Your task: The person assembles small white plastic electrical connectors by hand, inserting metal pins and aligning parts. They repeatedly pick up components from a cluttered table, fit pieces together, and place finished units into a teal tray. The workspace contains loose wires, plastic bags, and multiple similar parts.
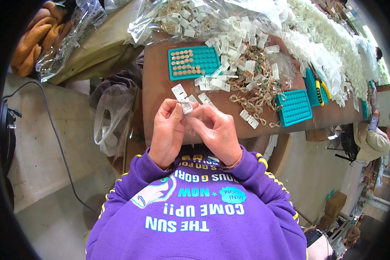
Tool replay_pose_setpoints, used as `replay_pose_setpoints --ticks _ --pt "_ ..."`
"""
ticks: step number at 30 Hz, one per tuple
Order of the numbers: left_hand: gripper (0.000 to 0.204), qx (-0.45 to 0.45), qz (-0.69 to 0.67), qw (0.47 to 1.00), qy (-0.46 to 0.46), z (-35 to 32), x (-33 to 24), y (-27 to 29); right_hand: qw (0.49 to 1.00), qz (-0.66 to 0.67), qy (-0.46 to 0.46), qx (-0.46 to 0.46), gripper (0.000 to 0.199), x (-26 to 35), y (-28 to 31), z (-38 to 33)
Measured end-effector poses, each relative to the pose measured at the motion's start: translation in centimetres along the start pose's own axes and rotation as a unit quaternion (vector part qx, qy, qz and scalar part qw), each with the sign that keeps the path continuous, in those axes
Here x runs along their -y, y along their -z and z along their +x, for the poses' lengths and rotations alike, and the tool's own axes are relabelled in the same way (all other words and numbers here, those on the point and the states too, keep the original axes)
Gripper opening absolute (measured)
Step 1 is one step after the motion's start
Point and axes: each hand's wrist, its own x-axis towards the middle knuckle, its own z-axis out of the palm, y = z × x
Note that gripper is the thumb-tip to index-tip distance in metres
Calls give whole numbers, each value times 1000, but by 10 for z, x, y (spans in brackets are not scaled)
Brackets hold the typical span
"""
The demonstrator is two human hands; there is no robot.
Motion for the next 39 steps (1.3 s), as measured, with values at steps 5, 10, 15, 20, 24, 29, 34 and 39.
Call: replay_pose_setpoints --ticks 5,10,15,20,24,29,34,39 --pt "15 -12 -92 992 -89 26 8 6 975 -198 95 -38 21 13 25 26" --pt "10 7 -94 992 -84 39 13 24 791 -522 299 -111 9 -1 34 88" --pt "7 -20 -42 994 -96 34 9 28 754 -578 297 -101 11 -24 32 110" --pt "11 -13 -51 997 -62 30 2 22 781 -553 279 -81 10 -23 33 114" --pt "11 -14 -77 996 -43 31 5 23 868 -439 229 -41 6 -20 38 124" --pt "10 22 -78 996 -39 33 8 32 849 -466 250 10 9 -24 36 134" --pt "12 25 -90 995 -31 34 11 30 849 -455 268 10 11 -29 37 139" --pt "14 41 -120 992 -19 39 17 25 838 -487 245 35 9 -28 42 146"
